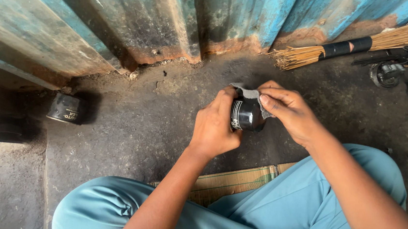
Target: The person sits cross-legged on a mat and wipes a cylindrical mechanical part with a grey cloth. They clean the exterior and interior surfaces, then pour out dark liquid from the part onto the floor. The person continues to wipe the part and their hands with the cloth.
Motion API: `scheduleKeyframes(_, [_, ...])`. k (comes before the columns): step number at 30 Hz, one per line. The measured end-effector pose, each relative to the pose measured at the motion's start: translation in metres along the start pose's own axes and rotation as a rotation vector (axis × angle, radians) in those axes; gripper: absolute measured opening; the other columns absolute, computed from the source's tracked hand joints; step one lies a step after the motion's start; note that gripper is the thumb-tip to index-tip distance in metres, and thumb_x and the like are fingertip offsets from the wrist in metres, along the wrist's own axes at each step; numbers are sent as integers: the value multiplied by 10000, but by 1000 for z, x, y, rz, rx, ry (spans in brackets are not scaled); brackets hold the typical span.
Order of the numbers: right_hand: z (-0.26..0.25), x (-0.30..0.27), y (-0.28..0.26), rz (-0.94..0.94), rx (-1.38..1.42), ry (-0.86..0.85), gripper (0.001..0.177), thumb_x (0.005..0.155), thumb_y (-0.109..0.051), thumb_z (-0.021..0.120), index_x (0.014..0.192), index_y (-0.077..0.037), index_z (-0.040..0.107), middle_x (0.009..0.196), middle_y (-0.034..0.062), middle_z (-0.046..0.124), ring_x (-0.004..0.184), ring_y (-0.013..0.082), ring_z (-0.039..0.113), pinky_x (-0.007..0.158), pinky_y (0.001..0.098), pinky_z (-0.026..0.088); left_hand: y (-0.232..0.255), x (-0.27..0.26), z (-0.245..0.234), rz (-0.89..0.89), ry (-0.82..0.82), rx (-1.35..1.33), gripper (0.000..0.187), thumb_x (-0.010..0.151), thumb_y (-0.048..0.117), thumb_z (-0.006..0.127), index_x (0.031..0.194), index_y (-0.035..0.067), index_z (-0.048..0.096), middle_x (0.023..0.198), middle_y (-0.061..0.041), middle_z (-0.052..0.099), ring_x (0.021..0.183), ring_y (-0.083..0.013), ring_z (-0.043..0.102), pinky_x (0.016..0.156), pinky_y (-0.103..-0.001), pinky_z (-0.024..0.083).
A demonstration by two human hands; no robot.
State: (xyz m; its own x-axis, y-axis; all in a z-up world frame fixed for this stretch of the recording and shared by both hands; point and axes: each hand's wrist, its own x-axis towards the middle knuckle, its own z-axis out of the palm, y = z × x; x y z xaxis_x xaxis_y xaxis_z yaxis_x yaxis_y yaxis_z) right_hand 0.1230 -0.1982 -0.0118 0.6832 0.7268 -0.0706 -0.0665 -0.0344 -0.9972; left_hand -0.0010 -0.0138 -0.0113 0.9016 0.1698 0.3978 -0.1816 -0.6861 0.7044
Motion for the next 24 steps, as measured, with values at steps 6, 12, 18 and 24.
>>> scheduleKeyframes(6, [2, 5, -2, 119, -41, 5, 370, 992, -271, 630, 1211, 15, 711, 1019, -30, 554, 880, 77, 554, 712, 251, 457, 6, 1, 2, -24, -2, 87, 703, 560, 120, 758, 1226, 37, 550, 1087, -146, 657, 1035, -382, 652, 824, -462, 555])
scheduleKeyframes(12, [-12, 10, 9, 279, 15, -26, 392, 935, -311, 653, 1250, -80, 685, 1024, -11, 689, 875, 79, 603, 677, 262, 472, 10, 0, 5, -9, 24, 120, 683, 558, 108, 733, 1219, 21, 581, 1091, -142, 645, 1021, -374, 640, 790, -456, 562])
scheduleKeyframes(18, [-25, 13, 31, 269, 292, -24, 363, 1040, -325, 676, 1292, -64, 656, 1048, 20, 656, 892, 114, 599, 681, 288, 482, 11, 1, -1, 57, 58, 159, 682, 556, 121, 737, 1215, 32, 584, 1131, -124, 636, 1034, -352, 629, 779, -444, 573])
scheduleKeyframes(24, [-5, 5, 3, 250, 43, -103, 425, 898, -343, 672, 1274, -144, 669, 1076, -12, 685, 934, 85, 657, 673, 247, 547, 9, -1, -2, 67, 68, 183, 699, 536, 134, 736, 1211, 32, 588, 1125, -129, 632, 1003, -353, 625, 763, -445, 563])
